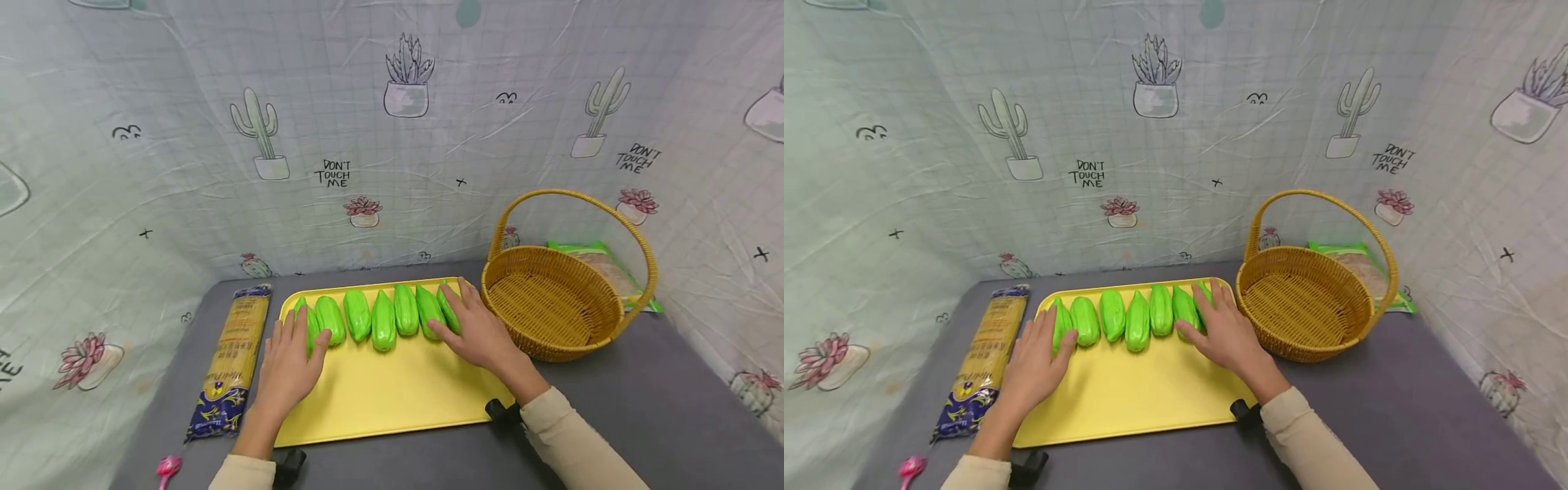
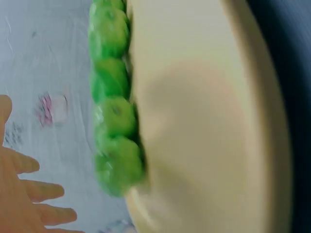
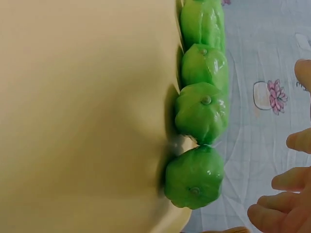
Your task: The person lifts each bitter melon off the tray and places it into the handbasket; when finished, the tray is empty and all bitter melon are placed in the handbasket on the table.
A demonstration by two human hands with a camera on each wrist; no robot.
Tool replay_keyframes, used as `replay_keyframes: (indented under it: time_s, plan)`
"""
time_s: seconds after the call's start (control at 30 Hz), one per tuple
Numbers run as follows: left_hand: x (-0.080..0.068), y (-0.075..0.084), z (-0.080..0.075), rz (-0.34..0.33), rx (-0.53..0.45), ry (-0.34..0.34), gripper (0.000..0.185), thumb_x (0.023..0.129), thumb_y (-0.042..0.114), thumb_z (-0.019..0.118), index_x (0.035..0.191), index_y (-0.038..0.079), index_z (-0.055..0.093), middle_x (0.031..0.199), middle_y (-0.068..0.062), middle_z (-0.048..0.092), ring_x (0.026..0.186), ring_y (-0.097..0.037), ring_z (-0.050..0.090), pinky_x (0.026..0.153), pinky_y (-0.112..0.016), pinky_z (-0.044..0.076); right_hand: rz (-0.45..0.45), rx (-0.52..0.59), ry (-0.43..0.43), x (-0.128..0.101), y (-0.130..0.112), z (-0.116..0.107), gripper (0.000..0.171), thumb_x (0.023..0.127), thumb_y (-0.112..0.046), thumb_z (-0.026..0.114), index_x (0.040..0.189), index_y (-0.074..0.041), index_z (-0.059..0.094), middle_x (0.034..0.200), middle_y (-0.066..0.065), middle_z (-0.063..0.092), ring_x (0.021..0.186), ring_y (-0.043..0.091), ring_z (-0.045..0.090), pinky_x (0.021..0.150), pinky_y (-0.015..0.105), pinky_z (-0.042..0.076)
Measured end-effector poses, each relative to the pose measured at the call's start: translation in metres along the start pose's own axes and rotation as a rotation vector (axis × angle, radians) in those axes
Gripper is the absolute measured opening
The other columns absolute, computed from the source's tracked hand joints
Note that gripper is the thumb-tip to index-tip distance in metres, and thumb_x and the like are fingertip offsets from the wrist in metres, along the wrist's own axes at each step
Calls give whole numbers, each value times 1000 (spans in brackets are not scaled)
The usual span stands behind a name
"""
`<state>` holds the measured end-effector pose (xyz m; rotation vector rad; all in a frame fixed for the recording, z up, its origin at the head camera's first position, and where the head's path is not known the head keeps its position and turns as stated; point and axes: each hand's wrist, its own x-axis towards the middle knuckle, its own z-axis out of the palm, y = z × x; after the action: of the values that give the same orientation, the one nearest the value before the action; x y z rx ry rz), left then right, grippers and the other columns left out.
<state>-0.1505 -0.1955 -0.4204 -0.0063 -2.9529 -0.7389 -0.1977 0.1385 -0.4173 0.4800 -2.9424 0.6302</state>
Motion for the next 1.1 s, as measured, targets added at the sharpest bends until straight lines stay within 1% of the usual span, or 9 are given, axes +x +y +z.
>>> replay_keyframes:
  time_s: [0.37,0.5,0.6,0.73,0.8,0.9,0.93,1.03,1.1]
  plan:
    - [5,-31,2,-167,-155,-42,81,107,57,20,164,1,4,169,-30,3,155,-53,-3,125,-67,5,83,64,-23,10,14,7,81,102,-59,49,164,-15,22,170,24,11,156,45,19,110,70,39]
    - [7,-37,6,-201,-231,-39,78,109,53,20,163,-3,8,167,-34,3,155,-54,-3,124,-68,5,133,71,-11,11,20,10,77,104,-54,48,164,-13,23,169,26,13,149,49,32,107,69,42]
    - [10,-42,7,-210,-328,-21,72,111,43,21,161,-8,10,166,-35,7,155,-53,2,125,-66,8,149,75,6,13,21,11,71,107,-47,46,163,-10,24,168,29,16,136,52,49,100,67,47]
    - [13,-48,7,-249,-428,10,67,111,35,20,160,-10,11,165,-35,13,155,-51,11,126,-62,14,153,74,7,17,19,12,64,109,-39,43,163,-9,25,166,31,20,102,50,67,86,62,53]
    - [15,-50,8,-278,-435,22,68,111,37,20,160,-9,13,165,-35,15,154,-51,13,127,-61,15,162,80,-1,18,18,13,62,110,-36,44,163,-9,25,165,31,22,82,45,68,78,59,53]
    - [18,-51,8,-296,-437,58,68,111,37,23,159,-10,18,163,-36,20,153,-51,17,127,-60,16,176,96,-8,20,17,14,62,109,-35,45,163,-10,25,166,30,22,75,41,67,76,57,52]
    - [19,-50,8,-301,-437,69,67,111,37,24,158,-10,20,163,-36,21,153,-51,18,127,-59,17,179,98,-13,21,17,14,62,109,-34,45,163,-11,25,166,30,22,71,39,65,71,54,51]
    - [24,-50,8,-304,-456,91,64,111,33,26,157,-11,23,162,-36,24,152,-51,21,127,-58,19,179,122,-3,23,19,17,62,109,-32,47,163,-10,25,165,31,23,93,46,69,87,59,53]
    - [26,-49,8,-313,-469,91,63,111,32,27,157,-10,24,162,-35,25,152,-51,22,127,-57,20,190,142,-5,23,22,19,63,109,-31,47,163,-9,25,165,31,23,112,51,65,99,63,49]
